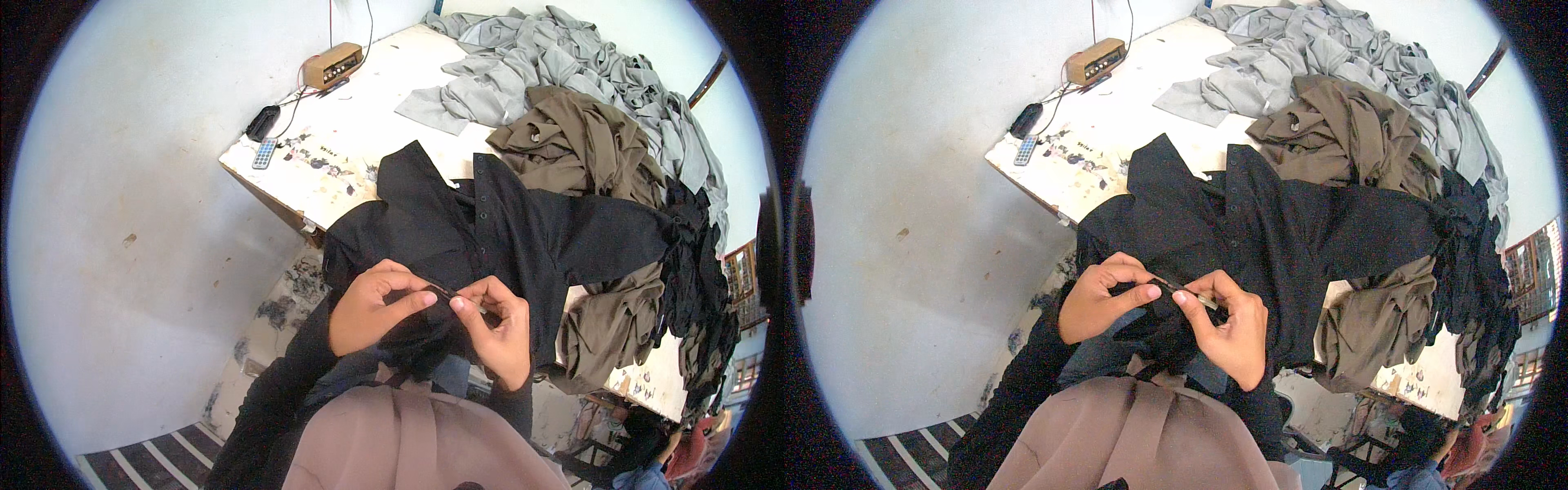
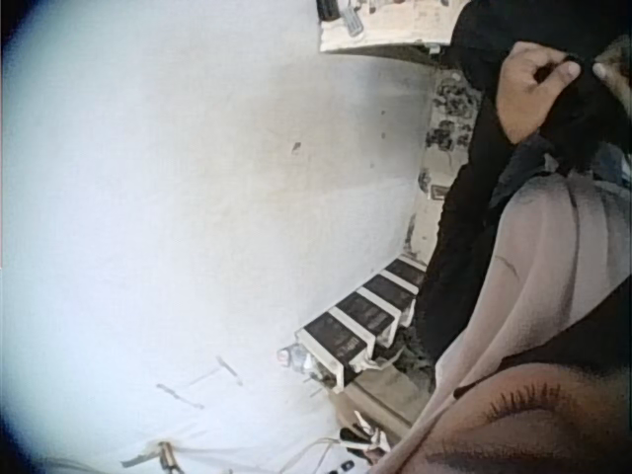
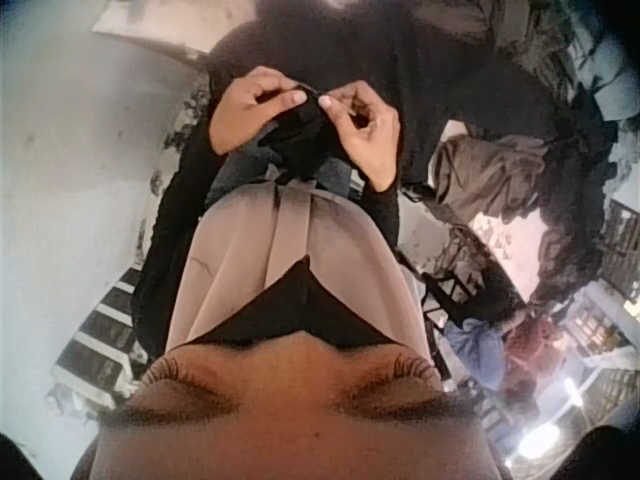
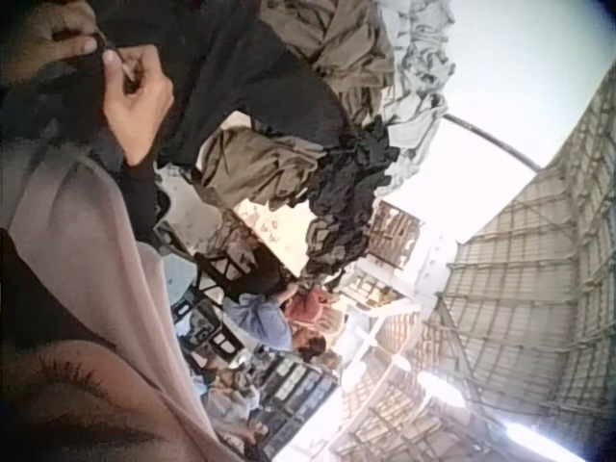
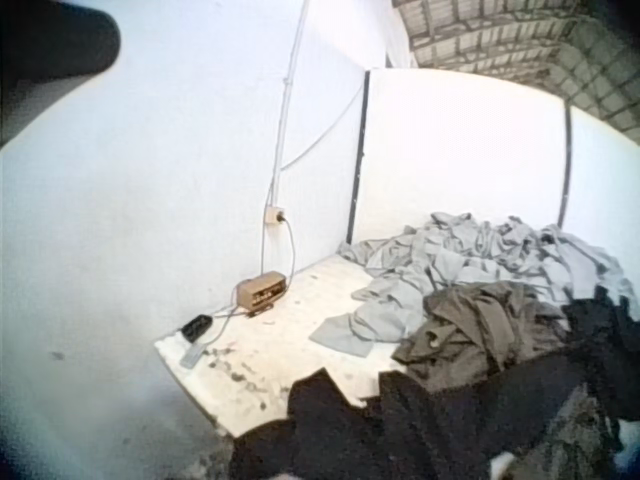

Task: The person uses small scissors to cut off tags and loose threads from a black shirt. They repeatedly reposition the shirt, cut around the collar and front placket, and remove a white label from the inside. The shirt remains on the table throughout the process.

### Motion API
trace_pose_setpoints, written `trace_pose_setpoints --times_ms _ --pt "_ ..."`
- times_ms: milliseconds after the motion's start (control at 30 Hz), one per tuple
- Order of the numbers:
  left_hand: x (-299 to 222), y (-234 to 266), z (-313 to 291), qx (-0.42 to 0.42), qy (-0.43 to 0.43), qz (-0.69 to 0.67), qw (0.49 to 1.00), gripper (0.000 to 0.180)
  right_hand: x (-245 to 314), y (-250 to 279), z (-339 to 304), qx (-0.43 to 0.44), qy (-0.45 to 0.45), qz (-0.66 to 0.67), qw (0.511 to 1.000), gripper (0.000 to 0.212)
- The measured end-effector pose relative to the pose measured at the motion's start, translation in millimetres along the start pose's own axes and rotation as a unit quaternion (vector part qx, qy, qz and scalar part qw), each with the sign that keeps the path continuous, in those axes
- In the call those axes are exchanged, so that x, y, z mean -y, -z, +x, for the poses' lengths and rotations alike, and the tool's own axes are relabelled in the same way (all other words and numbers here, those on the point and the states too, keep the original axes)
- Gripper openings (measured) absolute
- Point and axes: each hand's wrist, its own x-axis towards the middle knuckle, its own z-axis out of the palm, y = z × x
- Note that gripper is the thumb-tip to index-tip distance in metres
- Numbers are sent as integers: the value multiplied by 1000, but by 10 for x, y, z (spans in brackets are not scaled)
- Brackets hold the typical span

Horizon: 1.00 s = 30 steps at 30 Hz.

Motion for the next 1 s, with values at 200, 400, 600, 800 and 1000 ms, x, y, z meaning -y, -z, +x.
trace_pose_setpoints --times_ms 200,400,600,800,1000 --pt "7 -1 -3 1 -3 18 1000 24 -4 -29 -20 -26 13 -17 999 18" --pt "9 -38 -3 -2 -30 17 999 21 -21 -71 -22 -48 51 -29 997 18" --pt "-7 19 -14 -21 -36 92 995 20 -6 -154 -82 -76 27 35 996 19" --pt "133 -150 -107 -66 -4 -131 989 33 -126 -375 -136 -34 -42 177 983 15" --pt "424 -230 -236 11 84 -312 946 45 -321 -533 -95 17 -108 315 943 14"
